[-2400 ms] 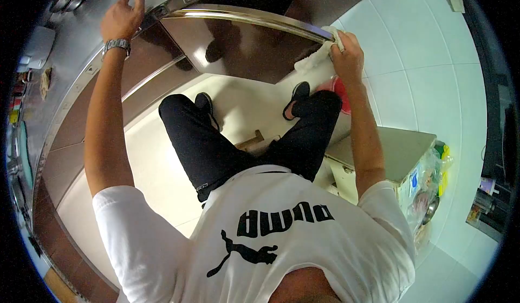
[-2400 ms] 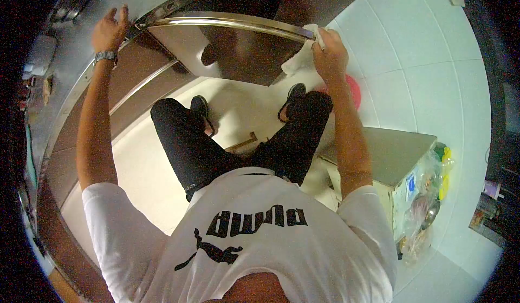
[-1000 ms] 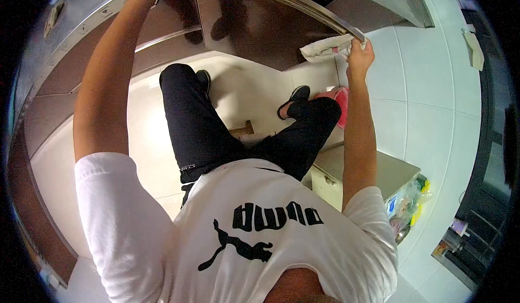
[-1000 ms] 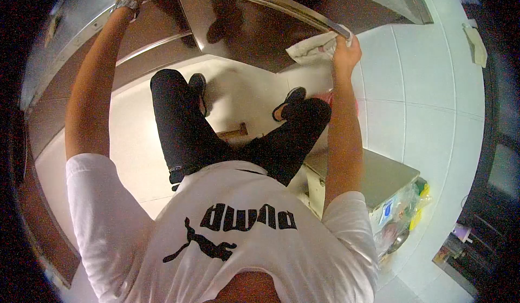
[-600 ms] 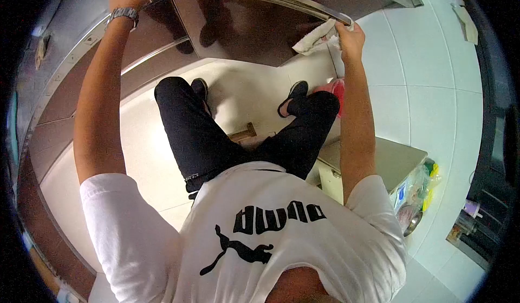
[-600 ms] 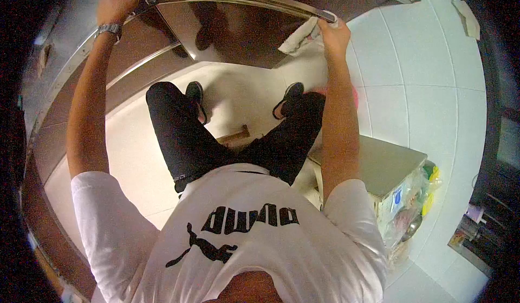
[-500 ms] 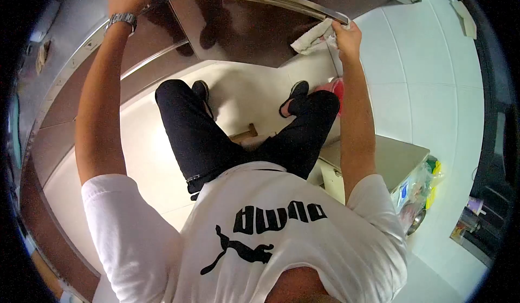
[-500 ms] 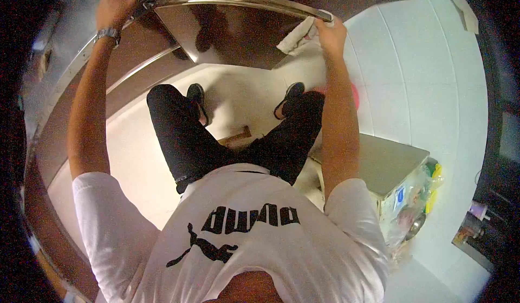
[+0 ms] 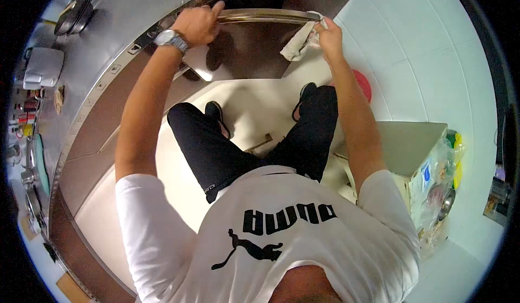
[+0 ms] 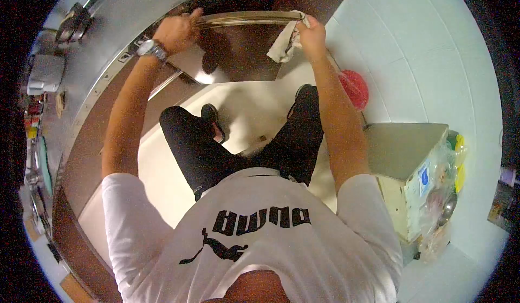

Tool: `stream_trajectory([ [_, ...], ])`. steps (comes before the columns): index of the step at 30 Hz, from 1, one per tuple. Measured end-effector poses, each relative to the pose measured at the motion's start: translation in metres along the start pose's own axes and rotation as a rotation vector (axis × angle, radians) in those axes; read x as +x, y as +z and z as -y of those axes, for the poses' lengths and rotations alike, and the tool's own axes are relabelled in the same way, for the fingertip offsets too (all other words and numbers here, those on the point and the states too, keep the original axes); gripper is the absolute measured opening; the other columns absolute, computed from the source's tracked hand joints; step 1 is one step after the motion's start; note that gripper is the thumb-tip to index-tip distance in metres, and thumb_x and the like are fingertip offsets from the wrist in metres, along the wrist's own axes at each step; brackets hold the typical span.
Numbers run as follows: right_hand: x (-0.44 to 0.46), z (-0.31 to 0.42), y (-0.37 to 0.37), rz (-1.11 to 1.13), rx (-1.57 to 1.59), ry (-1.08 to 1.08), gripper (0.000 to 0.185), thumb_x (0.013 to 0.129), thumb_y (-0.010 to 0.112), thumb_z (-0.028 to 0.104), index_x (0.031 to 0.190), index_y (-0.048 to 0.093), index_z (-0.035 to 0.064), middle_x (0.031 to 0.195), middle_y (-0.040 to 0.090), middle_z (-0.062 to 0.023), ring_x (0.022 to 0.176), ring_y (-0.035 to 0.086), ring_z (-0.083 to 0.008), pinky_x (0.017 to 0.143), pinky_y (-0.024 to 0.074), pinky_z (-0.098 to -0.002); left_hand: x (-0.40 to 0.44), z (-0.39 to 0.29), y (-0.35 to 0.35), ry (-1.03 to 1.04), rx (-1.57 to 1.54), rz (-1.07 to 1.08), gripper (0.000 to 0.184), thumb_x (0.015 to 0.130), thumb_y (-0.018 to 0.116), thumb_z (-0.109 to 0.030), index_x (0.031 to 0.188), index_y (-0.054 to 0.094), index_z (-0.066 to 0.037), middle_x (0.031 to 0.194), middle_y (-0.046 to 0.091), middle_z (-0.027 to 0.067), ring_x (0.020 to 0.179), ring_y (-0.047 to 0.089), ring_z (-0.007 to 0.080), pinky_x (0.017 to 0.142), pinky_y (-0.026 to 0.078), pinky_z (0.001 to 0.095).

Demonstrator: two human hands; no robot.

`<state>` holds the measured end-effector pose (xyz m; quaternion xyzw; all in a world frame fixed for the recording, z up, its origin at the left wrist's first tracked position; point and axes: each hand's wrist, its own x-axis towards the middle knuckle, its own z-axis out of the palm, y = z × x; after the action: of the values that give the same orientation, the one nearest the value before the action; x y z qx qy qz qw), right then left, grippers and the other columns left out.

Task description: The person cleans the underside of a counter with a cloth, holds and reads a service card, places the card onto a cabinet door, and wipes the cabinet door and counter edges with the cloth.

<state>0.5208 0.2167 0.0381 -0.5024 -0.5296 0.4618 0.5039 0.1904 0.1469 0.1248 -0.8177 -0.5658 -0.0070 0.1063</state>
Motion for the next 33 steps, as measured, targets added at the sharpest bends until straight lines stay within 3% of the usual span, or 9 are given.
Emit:
stream_trajectory([
  [2, 0.019, -0.041, -0.013, -0.084, -0.198, -0.105, 0.038, 0.079, 0.063, 0.021, 0.108, 0.060, -0.0038, 0.100, 0.064, -0.0220, 0.094, 0.061, -0.0303, 0.084, 0.0454, -0.0355, 0.013, -0.003, 0.009, -0.004, -0.011, 0.064, 0.047, 0.079, 0.056, -0.025, 0.121, 0.044, -0.009, 0.085, 0.063, 0.0211, 0.075, 0.062, 0.0376, 0.064, 0.050, 0.0476],
  [5, 0.012, -0.048, -0.013, -0.213, -0.391, -0.256, 0.033, 0.084, 0.060, 0.013, 0.114, 0.059, -0.0016, 0.091, 0.066, -0.0105, 0.076, 0.061, -0.0184, 0.069, 0.0476, -0.0278, 0.025, -0.005, 0.006, -0.019, -0.017, 0.129, 0.043, 0.078, 0.054, -0.022, 0.118, 0.048, -0.008, 0.084, 0.063, 0.0213, 0.078, 0.062, 0.0380, 0.067, 0.050, 0.0475],
  [6, -0.008, -0.023, -0.012, -0.256, -0.562, -0.248, 0.036, 0.082, 0.064, 0.018, 0.111, 0.060, -0.0031, 0.092, 0.065, -0.0154, 0.079, 0.061, -0.0227, 0.074, 0.0469, -0.0302, 0.027, -0.005, 0.003, -0.051, -0.019, 0.154, 0.039, 0.078, 0.054, -0.022, 0.114, 0.051, -0.007, 0.084, 0.063, 0.0214, 0.080, 0.062, 0.0378, 0.068, 0.051, 0.0472],
  [8, -0.034, -0.008, -0.002, -0.361, -0.533, -0.258, 0.037, 0.081, 0.063, 0.020, 0.109, 0.060, -0.0029, 0.096, 0.063, -0.0193, 0.088, 0.059, -0.0299, 0.081, 0.0445, -0.0350, 0.026, -0.010, -0.004, -0.142, -0.046, 0.158, 0.030, 0.073, 0.060, -0.026, 0.092, 0.063, -0.003, 0.088, 0.065, 0.0195, 0.085, 0.063, 0.0357, 0.075, 0.051, 0.0445],
  [9, -0.038, -0.006, 0.004, -0.462, -0.501, -0.276, 0.037, 0.080, 0.063, 0.022, 0.108, 0.061, -0.0027, 0.099, 0.060, -0.0232, 0.096, 0.057, -0.0370, 0.089, 0.0420, -0.0398, 0.029, -0.010, -0.002, -0.133, -0.044, 0.156, 0.030, 0.073, 0.060, -0.026, 0.092, 0.063, -0.003, 0.088, 0.065, 0.0195, 0.085, 0.063, 0.0357, 0.075, 0.051, 0.0445],
  [15, -0.039, -0.012, 0.042, -0.487, -0.414, -0.401, 0.040, 0.082, 0.060, 0.017, 0.118, 0.055, -0.0009, 0.108, 0.054, -0.0239, 0.098, 0.053, -0.0389, 0.088, 0.0412, -0.0414, 0.031, -0.007, 0.007, -0.173, -0.071, 0.147, 0.028, 0.073, 0.057, -0.023, 0.091, 0.064, -0.003, 0.087, 0.064, 0.0211, 0.084, 0.062, 0.0365, 0.076, 0.051, 0.0447],
  [20, -0.052, -0.014, 0.058, -0.409, -0.572, -0.392, 0.044, 0.082, 0.059, 0.015, 0.122, 0.050, -0.0010, 0.112, 0.050, -0.0243, 0.101, 0.051, -0.0410, 0.084, 0.0437, -0.0426, 0.038, -0.008, 0.009, -0.166, -0.015, 0.185, 0.029, 0.074, 0.056, -0.024, 0.090, 0.066, -0.002, 0.087, 0.064, 0.0220, 0.085, 0.063, 0.0365, 0.077, 0.050, 0.0444],
  [31, -0.068, 0.000, 0.095, -0.130, -0.894, -0.585, 0.049, 0.077, 0.057, 0.013, 0.125, 0.049, 0.0172, 0.097, 0.055, -0.0142, 0.078, 0.061, -0.0343, 0.065, 0.0505, -0.0462, 0.037, -0.009, 0.008, -0.174, 0.008, 0.193, 0.030, 0.075, 0.055, -0.026, 0.088, 0.066, -0.001, 0.087, 0.064, 0.0221, 0.084, 0.063, 0.0367, 0.076, 0.051, 0.0442],
  [33, -0.068, -0.002, 0.091, -0.082, -0.910, -0.484, 0.050, 0.077, 0.057, 0.013, 0.126, 0.048, 0.0185, 0.097, 0.056, -0.0130, 0.079, 0.061, -0.0331, 0.065, 0.0512, -0.0453, 0.036, -0.010, 0.010, -0.172, 0.010, 0.180, 0.030, 0.076, 0.055, -0.026, 0.088, 0.066, -0.001, 0.087, 0.064, 0.0220, 0.083, 0.063, 0.0367, 0.076, 0.051, 0.0443],
])
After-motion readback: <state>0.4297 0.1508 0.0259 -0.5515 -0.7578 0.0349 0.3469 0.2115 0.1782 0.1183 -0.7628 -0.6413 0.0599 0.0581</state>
